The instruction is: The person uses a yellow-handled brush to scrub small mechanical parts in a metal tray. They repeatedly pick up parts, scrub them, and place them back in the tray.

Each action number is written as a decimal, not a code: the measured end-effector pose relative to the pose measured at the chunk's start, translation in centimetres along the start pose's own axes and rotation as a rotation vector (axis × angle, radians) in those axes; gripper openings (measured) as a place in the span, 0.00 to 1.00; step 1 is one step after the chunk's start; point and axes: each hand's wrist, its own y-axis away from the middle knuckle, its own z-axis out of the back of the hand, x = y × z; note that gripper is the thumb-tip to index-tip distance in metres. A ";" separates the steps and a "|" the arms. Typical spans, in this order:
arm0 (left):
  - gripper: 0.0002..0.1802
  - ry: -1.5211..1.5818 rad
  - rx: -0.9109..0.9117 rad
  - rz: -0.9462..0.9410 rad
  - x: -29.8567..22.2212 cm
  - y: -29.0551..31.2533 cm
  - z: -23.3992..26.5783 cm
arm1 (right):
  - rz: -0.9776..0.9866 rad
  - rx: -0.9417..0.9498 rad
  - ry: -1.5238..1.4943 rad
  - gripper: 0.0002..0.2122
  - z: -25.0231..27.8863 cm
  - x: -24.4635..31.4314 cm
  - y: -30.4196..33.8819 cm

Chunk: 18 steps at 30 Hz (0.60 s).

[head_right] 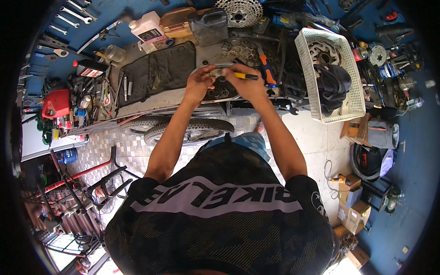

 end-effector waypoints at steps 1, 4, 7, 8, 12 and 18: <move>0.23 -0.060 -0.017 -0.019 -0.1 0.0 -0.1 | 0.104 -0.006 -0.124 0.15 -0.5 0.0 0.1; 0.22 -0.167 -0.078 0.024 -0.5 0.2 0.0 | 0.027 -0.031 0.003 0.12 -0.2 -0.2 -0.7; 0.18 -0.156 -0.087 0.005 -0.5 0.3 0.3 | 0.120 -0.025 0.004 0.10 0.1 0.9 -0.4; 0.18 -0.179 -0.067 -0.002 -0.6 0.3 0.5 | 0.138 0.002 -0.070 0.10 -0.2 1.4 -0.2; 0.16 -0.236 -0.073 -0.005 -0.2 0.1 0.9 | 0.133 -0.063 0.093 0.10 -0.4 0.9 -1.1; 0.15 -0.294 -0.079 -0.015 -0.5 0.0 0.7 | 0.158 -0.106 0.103 0.11 -0.9 0.4 -1.0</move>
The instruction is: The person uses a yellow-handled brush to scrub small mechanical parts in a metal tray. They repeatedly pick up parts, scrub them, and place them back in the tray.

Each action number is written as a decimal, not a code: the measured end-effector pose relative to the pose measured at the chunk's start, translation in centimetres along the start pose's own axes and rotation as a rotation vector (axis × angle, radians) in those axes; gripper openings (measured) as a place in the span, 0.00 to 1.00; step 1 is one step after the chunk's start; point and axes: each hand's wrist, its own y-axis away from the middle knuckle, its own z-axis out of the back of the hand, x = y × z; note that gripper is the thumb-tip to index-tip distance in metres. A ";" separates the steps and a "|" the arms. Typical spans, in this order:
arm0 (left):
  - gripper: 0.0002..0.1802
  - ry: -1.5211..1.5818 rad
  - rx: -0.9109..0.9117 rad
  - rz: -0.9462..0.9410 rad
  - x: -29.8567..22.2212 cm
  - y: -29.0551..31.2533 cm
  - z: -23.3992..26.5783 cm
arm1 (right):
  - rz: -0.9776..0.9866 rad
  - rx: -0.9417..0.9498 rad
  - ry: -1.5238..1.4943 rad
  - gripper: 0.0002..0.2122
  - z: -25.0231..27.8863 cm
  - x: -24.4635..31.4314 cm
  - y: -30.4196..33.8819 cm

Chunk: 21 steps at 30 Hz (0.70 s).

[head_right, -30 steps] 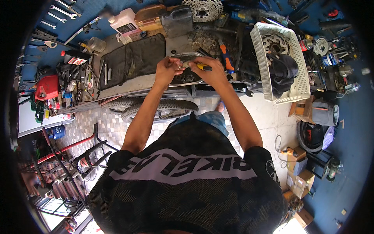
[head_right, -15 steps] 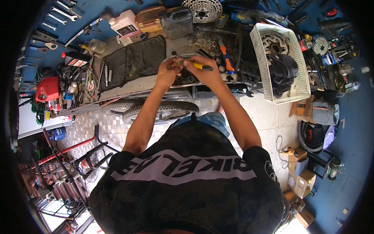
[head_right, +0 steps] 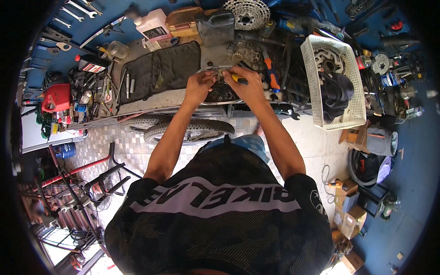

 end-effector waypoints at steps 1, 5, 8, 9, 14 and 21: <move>0.15 -0.016 -0.023 0.022 0.1 0.2 0.1 | 0.015 0.000 0.062 0.10 0.4 1.0 0.1; 0.16 -0.025 -0.066 -0.107 1.2 -0.7 0.0 | 0.092 0.022 0.053 0.10 -0.3 2.0 -0.2; 0.16 -0.131 -0.106 -0.124 1.6 -0.9 -0.1 | 0.015 0.002 0.072 0.10 0.3 1.9 0.5; 0.16 -0.165 -0.099 -0.131 1.6 -1.3 0.1 | 0.066 0.006 0.067 0.10 0.1 2.0 0.3; 0.17 -0.140 0.002 -0.085 0.9 -1.2 0.2 | 0.035 -0.010 0.192 0.10 0.1 0.8 0.7; 0.16 0.192 0.102 0.116 -1.2 0.0 0.5 | -0.205 0.123 0.502 0.14 0.9 -2.3 1.7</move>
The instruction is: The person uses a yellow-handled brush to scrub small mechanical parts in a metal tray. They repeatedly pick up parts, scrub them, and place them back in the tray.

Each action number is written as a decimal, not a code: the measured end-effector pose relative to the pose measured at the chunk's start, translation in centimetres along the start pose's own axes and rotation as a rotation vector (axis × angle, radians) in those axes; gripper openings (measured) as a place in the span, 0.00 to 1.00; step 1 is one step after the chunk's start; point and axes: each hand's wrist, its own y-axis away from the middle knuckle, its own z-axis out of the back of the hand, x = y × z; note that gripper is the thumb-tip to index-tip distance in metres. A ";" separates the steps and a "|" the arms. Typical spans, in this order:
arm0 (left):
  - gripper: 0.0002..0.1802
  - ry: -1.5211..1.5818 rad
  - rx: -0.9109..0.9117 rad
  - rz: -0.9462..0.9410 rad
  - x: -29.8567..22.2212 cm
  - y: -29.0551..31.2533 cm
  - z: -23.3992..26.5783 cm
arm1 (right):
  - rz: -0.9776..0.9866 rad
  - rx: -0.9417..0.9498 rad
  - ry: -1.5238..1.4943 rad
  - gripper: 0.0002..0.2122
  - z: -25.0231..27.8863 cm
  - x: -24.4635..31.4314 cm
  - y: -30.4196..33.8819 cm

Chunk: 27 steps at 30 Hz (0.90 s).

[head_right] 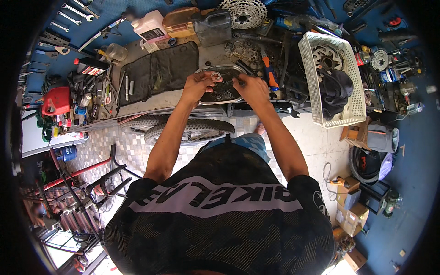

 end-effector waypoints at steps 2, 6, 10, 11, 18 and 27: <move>0.14 0.011 -0.014 -0.005 0.0 0.1 -0.2 | 0.000 -0.060 -0.119 0.14 0.3 -0.3 0.1; 0.14 -0.199 -0.057 -0.123 1.2 -0.4 -0.1 | -0.084 0.002 -0.526 0.17 1.8 2.5 -0.5; 0.14 -0.425 -0.128 -0.258 0.8 -0.2 -0.9 | 0.212 -0.128 -0.367 0.13 2.3 3.0 -0.5; 0.14 -0.415 -0.153 -0.284 0.0 0.4 -1.1 | 0.243 -0.139 -0.401 0.13 2.5 3.1 -0.4; 0.17 -0.528 -0.095 -0.223 -1.6 0.5 -1.0 | 0.315 -0.151 -0.387 0.10 2.8 3.8 0.4; 0.19 -0.589 -0.194 -0.324 -0.2 1.1 -1.3 | 0.322 -0.221 -0.404 0.10 2.7 4.7 1.2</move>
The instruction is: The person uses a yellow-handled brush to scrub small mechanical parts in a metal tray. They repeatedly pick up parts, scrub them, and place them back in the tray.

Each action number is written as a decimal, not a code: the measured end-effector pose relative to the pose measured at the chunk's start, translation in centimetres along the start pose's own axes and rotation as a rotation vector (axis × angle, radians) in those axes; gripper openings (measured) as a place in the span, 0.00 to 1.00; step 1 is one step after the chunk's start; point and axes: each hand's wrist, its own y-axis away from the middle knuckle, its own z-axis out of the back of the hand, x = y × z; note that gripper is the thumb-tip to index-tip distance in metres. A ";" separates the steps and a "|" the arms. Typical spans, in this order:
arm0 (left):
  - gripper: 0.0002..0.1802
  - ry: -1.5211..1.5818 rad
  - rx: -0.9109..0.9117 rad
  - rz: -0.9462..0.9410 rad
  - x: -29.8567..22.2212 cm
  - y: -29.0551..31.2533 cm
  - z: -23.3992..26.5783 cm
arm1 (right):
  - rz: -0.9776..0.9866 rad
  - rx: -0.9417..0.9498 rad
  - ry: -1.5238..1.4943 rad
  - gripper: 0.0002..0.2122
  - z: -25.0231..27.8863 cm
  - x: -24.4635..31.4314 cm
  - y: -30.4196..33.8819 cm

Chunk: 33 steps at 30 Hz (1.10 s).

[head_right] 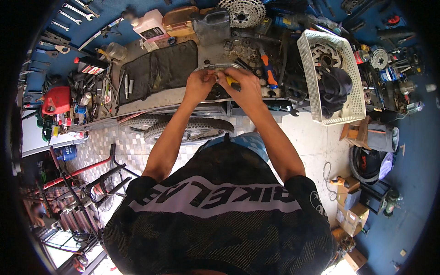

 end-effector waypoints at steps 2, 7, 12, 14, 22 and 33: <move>0.19 -0.043 -0.014 -0.015 -0.2 -0.7 -0.1 | -0.017 -0.012 -0.012 0.09 -0.7 -0.8 0.1; 0.17 -0.013 0.004 -0.003 0.3 -0.7 0.1 | 0.006 -0.032 -0.010 0.13 -0.7 -0.1 -0.3; 0.16 0.327 0.063 0.114 3.4 -1.1 -0.3 | -0.227 0.024 0.131 0.14 -0.9 -2.2 0.0; 0.17 0.506 0.132 0.252 1.1 -1.0 1.1 | -0.333 0.044 0.137 0.15 -0.3 -2.9 0.0; 0.14 0.565 0.206 0.291 1.0 -0.9 0.9 | -0.227 0.237 0.033 0.16 -0.4 -6.2 2.3; 0.17 0.765 0.025 0.185 2.6 -0.4 -1.4 | -0.677 0.215 -0.594 0.14 -1.1 -4.2 0.2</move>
